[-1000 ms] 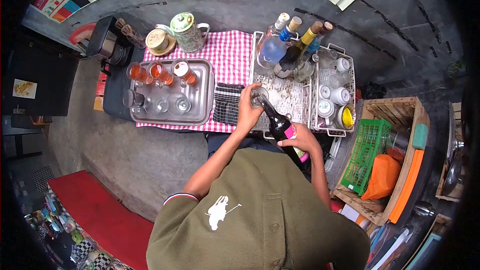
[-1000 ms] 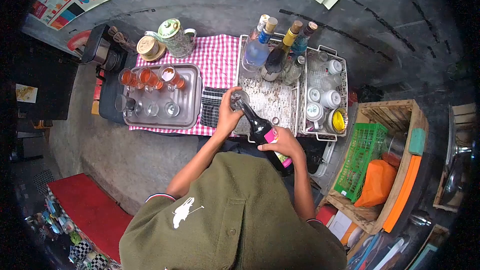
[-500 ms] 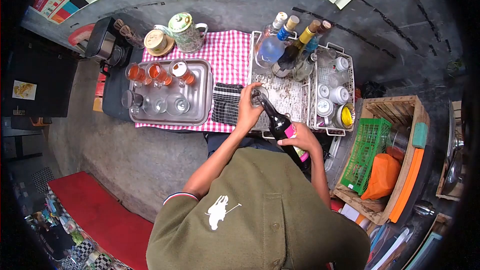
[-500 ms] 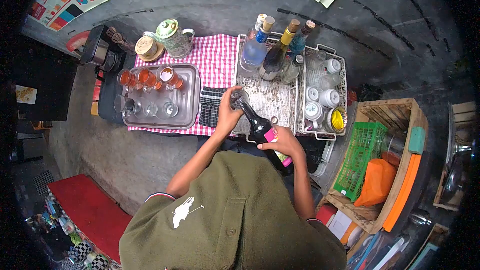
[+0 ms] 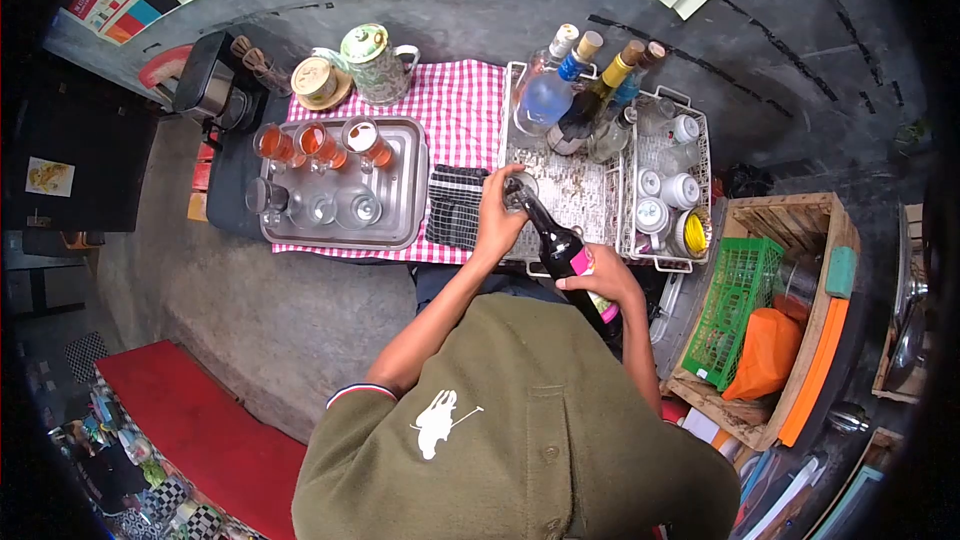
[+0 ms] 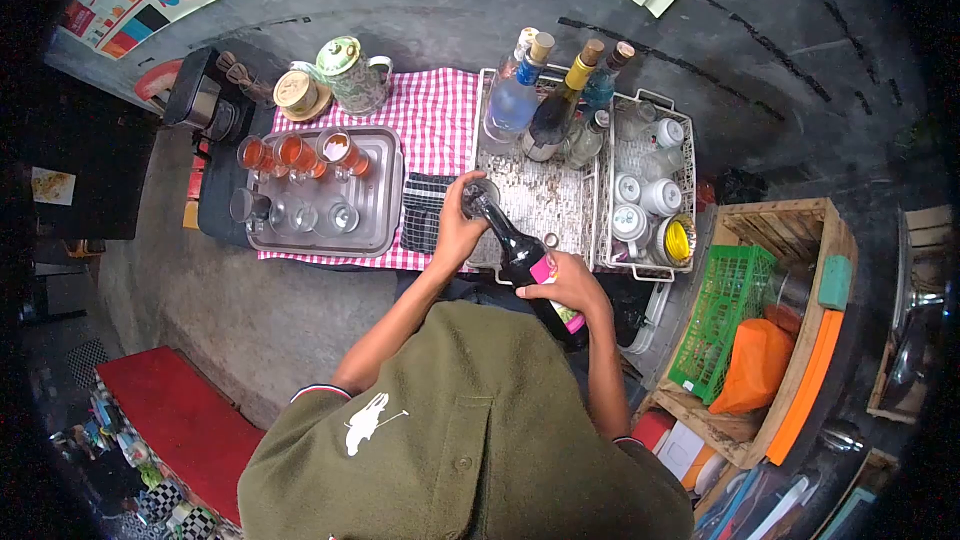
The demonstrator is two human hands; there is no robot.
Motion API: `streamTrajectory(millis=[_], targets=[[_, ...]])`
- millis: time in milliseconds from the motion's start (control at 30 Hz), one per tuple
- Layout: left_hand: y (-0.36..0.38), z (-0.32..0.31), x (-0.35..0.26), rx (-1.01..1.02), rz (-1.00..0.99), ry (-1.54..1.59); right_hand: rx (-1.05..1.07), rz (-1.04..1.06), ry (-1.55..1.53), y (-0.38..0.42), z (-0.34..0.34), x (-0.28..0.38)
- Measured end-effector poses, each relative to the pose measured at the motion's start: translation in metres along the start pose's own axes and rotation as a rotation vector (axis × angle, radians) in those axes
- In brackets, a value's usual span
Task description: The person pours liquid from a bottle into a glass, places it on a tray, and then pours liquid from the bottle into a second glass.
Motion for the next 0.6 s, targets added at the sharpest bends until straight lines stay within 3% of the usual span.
streamTrajectory(millis=[600], targets=[[-0.0025, -0.0005, 0.0014, 0.005, -0.031, -0.054, 0.008, 0.002, 0.006, -0.001, -0.0004, -0.0017]])
Point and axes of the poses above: each hand's wrist, its own y-axis away from the middle knuckle, its own z-axis out of the back of the hand, x = y × z, the point moved 7 cm from there along -y, towards the middle knuckle, and after that the axes turned 15 degrees about y, right-handed, at the moved point
